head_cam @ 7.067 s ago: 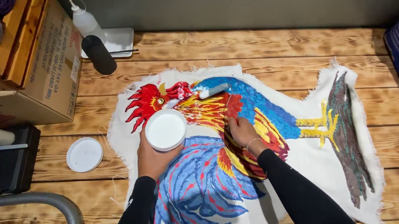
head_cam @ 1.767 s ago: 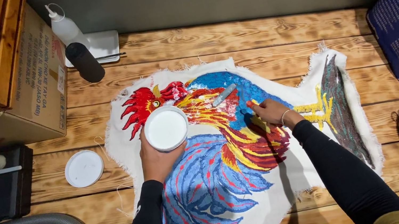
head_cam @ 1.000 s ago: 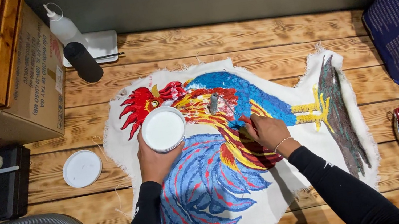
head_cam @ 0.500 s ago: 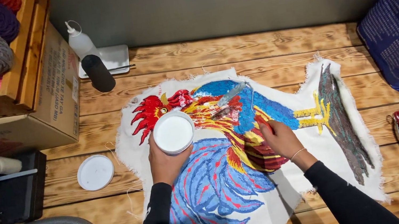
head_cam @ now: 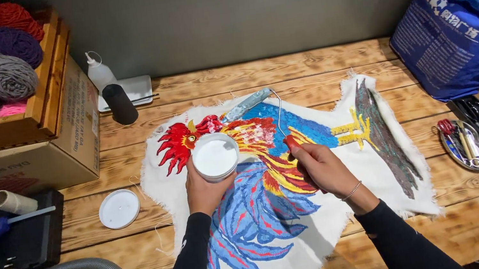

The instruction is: Apply adhesive to the back of a tufted rooster rug using a roller.

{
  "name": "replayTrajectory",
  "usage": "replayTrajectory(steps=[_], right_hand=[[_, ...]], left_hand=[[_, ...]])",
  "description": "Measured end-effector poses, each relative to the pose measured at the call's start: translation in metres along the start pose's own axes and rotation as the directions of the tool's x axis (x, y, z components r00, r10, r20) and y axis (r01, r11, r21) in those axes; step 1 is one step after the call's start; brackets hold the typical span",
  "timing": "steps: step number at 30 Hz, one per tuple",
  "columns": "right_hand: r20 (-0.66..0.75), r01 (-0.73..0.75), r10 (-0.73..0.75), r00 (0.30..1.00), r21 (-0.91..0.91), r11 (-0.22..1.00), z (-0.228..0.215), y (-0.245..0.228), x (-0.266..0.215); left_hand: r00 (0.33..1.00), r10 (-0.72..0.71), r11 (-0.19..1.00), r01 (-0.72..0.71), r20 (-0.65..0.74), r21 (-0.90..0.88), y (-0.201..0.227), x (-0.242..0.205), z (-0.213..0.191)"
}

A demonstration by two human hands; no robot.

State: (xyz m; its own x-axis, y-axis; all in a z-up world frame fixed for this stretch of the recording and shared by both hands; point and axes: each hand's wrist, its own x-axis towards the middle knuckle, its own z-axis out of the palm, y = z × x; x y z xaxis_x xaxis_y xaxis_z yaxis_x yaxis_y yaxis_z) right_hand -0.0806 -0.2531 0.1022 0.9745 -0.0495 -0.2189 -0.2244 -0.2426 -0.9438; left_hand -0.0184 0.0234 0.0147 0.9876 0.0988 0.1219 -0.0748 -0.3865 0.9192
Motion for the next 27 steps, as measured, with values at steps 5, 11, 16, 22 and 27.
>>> replayTrajectory(steps=[5, 11, 16, 22, 27], right_hand=[[-0.003, -0.002, 0.002, 1.0, -0.004, 1.0, 0.012, -0.014, -0.025], [0.022, 0.072, -0.071, 0.997, -0.062, 0.995, 0.016, -0.014, -0.041], [0.034, 0.123, -0.122, 0.992, -0.043, 0.991, 0.02, -0.017, -0.055], [0.041, 0.288, -0.288, 0.957, -0.259, 0.922, 0.021, -0.034, -0.079], [0.119, 0.37, -0.366, 0.923, -0.536, 0.759, 0.03, -0.048, -0.088]], left_hand=[[1.0, 0.013, 1.0, -0.013, 0.017, 0.005, 0.0, -0.019, -0.002], [1.0, 0.021, 1.0, -0.021, 0.001, -0.009, 0.006, -0.041, -0.013], [0.999, 0.048, 0.998, -0.048, -0.008, -0.051, 0.008, -0.051, -0.022], [0.998, 0.052, 0.999, -0.052, -0.02, 0.002, 0.015, -0.059, -0.038], [0.992, 0.127, 0.992, -0.127, 0.008, 0.003, 0.023, -0.055, -0.045]])
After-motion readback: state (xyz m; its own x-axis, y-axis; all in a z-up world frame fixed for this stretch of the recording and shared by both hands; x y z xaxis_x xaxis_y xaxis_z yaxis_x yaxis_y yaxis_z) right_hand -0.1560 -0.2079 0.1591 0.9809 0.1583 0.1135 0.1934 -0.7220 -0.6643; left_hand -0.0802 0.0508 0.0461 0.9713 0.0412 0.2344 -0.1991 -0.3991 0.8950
